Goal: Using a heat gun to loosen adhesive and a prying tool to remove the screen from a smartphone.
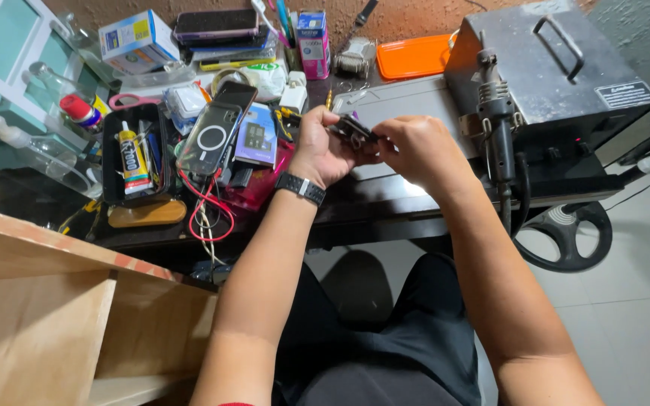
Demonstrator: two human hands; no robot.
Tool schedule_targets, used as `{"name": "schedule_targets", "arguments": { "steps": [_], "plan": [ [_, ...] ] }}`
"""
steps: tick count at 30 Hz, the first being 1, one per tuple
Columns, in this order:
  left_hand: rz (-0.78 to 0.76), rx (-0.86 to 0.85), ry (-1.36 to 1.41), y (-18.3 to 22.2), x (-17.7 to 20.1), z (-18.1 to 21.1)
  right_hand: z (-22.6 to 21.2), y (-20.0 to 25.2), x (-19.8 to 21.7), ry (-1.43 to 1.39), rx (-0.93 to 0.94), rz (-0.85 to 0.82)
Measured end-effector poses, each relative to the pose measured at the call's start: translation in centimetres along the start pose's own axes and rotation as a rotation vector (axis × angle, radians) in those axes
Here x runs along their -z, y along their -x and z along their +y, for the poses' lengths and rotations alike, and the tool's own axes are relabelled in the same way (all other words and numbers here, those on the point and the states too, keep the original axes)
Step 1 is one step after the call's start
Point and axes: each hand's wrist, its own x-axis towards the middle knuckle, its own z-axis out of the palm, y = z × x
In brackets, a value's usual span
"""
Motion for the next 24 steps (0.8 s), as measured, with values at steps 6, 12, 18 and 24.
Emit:
{"name": "schedule_targets", "arguments": {
  "steps": [6, 12, 18, 24],
  "plan": [
    [-0.040, 0.066, 0.014, 1.4, 0.4, -0.2, 0.3, -1.4, 1.1, 0.091, -0.110, -0.246],
    [-0.123, 0.101, -0.107, 0.5, 2.2, 1.3, 0.2, -2.7, 0.9, 0.111, -0.164, -0.325],
    [-0.118, 0.048, -0.440, -0.6, 3.6, 2.5, 0.4, -3.7, -0.1, 0.123, -0.160, -0.340],
    [0.155, -0.179, -0.570, -1.6, 3.9, 2.2, 0.3, -3.8, 0.2, 0.064, -0.122, -0.280]
  ]
}}
